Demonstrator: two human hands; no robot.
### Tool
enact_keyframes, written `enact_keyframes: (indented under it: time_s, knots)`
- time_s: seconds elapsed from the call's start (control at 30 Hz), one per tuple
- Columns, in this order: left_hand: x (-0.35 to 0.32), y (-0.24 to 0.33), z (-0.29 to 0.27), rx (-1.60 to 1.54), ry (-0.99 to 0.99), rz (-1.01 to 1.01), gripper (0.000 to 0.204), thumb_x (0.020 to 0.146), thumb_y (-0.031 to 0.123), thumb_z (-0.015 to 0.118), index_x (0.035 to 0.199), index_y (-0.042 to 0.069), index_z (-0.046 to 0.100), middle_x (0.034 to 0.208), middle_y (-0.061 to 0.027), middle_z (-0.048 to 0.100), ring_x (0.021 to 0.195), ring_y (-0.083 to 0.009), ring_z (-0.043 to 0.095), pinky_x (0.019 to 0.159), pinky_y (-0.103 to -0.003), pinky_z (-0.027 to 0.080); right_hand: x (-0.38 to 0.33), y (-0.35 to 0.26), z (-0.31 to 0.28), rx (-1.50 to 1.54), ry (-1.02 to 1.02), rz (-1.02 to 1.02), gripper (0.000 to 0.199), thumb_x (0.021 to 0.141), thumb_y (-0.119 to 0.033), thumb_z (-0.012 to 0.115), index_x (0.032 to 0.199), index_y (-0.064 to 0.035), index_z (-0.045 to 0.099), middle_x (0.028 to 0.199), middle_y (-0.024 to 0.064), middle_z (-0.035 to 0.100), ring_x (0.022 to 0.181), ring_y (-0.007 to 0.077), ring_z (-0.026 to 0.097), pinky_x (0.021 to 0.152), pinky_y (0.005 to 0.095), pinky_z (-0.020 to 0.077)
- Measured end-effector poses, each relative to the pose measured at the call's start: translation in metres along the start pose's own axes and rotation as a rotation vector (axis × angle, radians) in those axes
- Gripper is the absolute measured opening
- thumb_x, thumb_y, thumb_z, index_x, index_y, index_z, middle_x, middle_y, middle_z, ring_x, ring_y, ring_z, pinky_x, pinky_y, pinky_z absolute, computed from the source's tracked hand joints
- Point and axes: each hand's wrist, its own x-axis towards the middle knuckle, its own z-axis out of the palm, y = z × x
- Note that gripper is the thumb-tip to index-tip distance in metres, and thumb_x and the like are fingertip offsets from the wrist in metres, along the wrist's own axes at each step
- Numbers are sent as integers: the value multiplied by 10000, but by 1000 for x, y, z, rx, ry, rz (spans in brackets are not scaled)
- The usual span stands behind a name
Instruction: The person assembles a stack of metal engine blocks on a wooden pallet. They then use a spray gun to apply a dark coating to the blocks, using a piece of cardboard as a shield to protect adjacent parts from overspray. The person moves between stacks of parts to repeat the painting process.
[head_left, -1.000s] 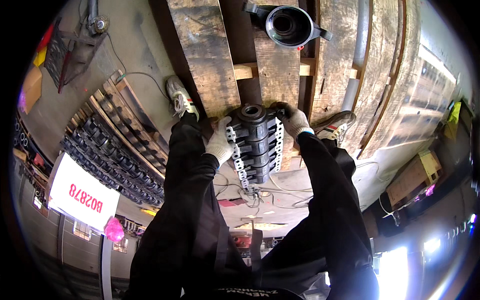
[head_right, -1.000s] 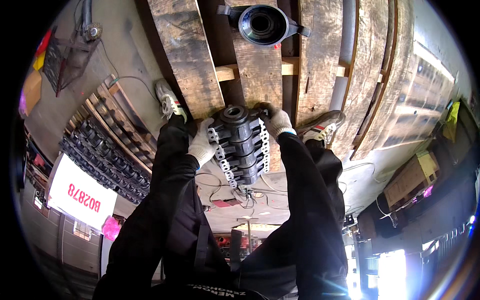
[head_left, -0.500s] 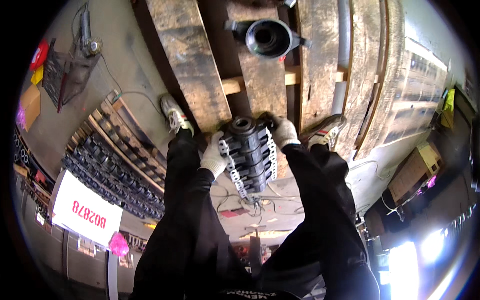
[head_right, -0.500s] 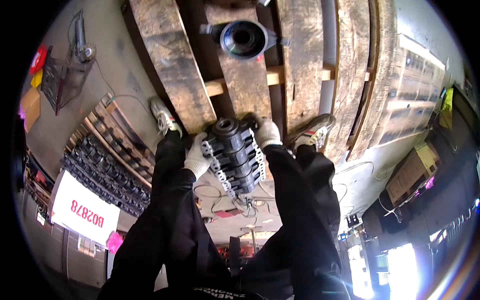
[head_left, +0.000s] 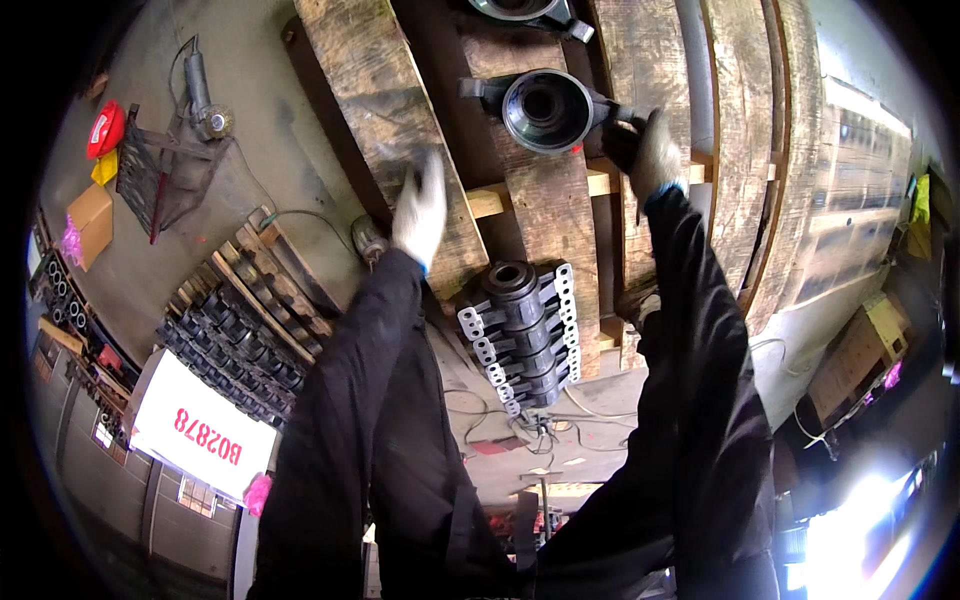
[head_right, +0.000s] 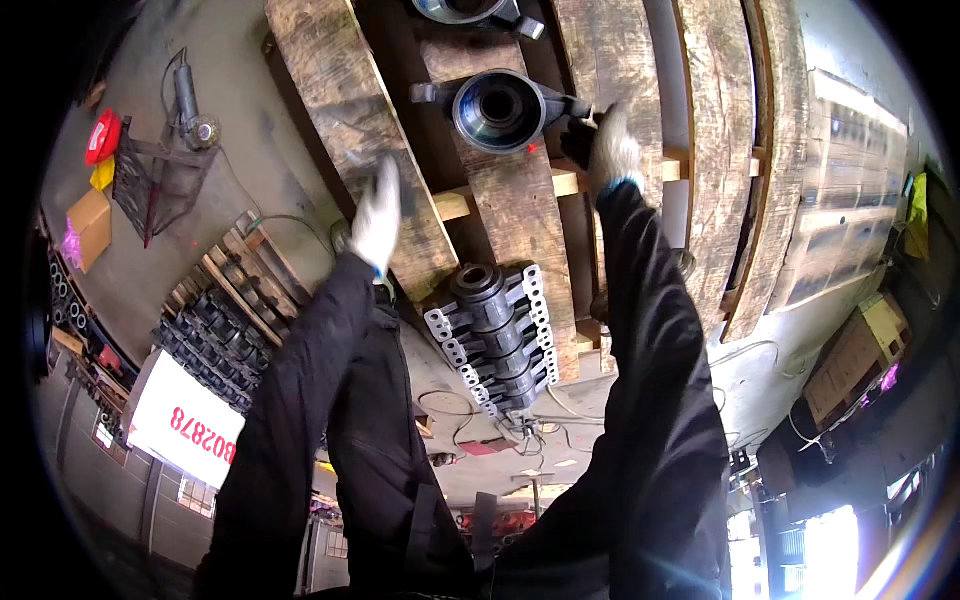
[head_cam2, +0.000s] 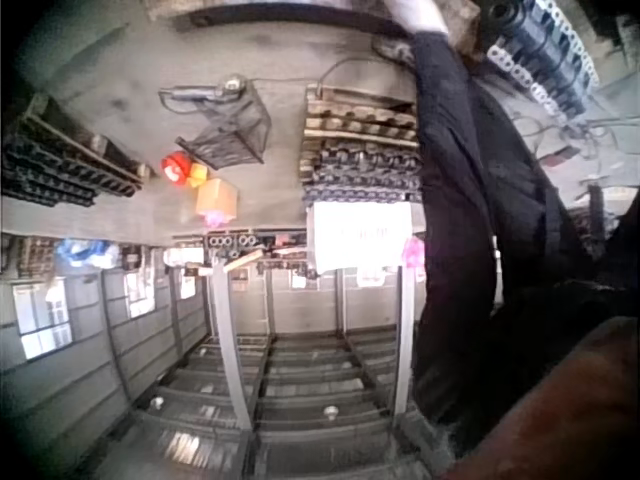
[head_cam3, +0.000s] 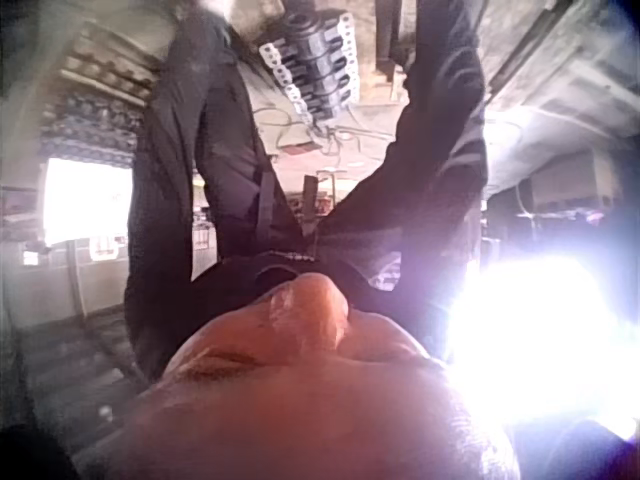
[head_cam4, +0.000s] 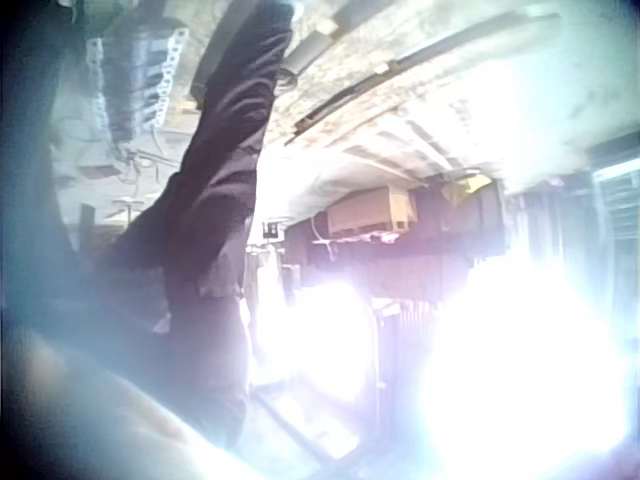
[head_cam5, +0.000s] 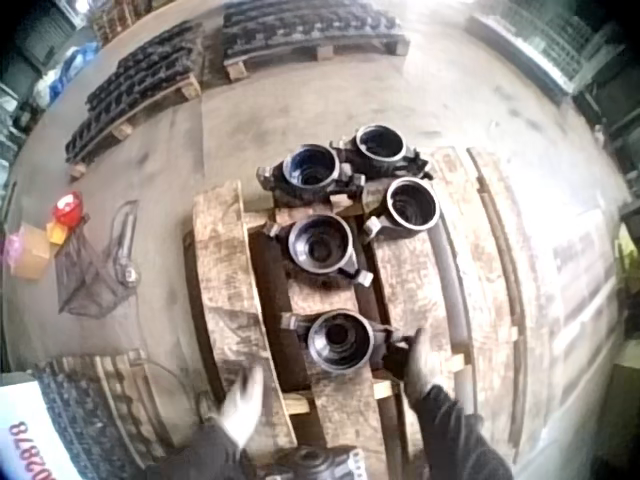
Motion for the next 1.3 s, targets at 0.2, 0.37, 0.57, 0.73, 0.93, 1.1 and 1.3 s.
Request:
enact_keyframes:
  time_s: [0.2, 0.37, 0.57, 0.73, 0.93, 1.1, 1.3]
  knots:
    - [129, 91, 12, 143, -266, 262, 575, 1014, 487, 464, 1347, 20, 499, 1331, -159, 536, 1140, -235, 557, 966, -414, 495, 33, -13, 18, -1455, -179, -728, 354, 899, -256, 661, 1158, -14, 651, 974, 226, 703, 917, 328, 698, 751, 406, 552]
    - [89, 126, 43, 33, -316, 37, 160, 951, 205, 578, 963, 53, 627, 871, -43, 592, 806, -199, 575, 740, -375, 557, 25, -6, -18, -1500, -321, -817, 295, 880, -273, 693, 1038, -24, 684, 876, 202, 713, 836, 372, 702, 717, 420, 542]
    - [28, 32, -14, -356, -465, 16, 497, 901, 11, 551, 1387, 53, 456, 1030, -29, 592, 875, -159, 587, 786, -315, 525, -53, 19, -14, -390, -382, 6, 610, 948, -3, 594, 1478, -163, 337, 1161, 141, 609, 994, 235, 640, 785, 342, 582]
    - [-62, -18, -37, -33, -295, -22, 630, 898, 38, 588, 1482, 75, 356, 1197, -67, 561, 1112, -165, 530, 1010, -301, 409, -66, 81, -23, -592, -526, -6, 690, 915, 91, 577, 1502, -132, 293, 1237, 148, 604, 1082, 217, 606, 934, 315, 517]
    - [-94, -83, -26, -10, -77, 57, 453, 908, -39, 541, 1330, 78, 423, 1048, -48, 491, 904, -138, 532, 824, -271, 495, -72, 153, -37, -733, -441, -189, 516, 926, 18, 559, 1412, -107, 437, 1257, 136, 624, 1180, 209, 580, 999, 337, 468]
    - [-103, -100, -17, -120, -59, -21, 482, 918, -96, 502, 1358, 65, 392, 1012, -61, 493, 826, -136, 535, 783, -274, 510, -88, 143, -36, -955, -359, -285, 509, 888, 26, 582, 1368, -110, 483, 1223, 170, 660, 1187, 295, 616, 984, 378, 487]
    - [-100, -123, -13, -67, -43, 47, 524, 930, -59, 524, 1412, 67, 363, 1059, -77, 509, 853, -143, 535, 814, -277, 498, -81, 161, -49, -856, -358, -316, 511, 888, 48, 587, 1360, -121, 491, 1237, 147, 661, 1187, 270, 618, 997, 361, 477]
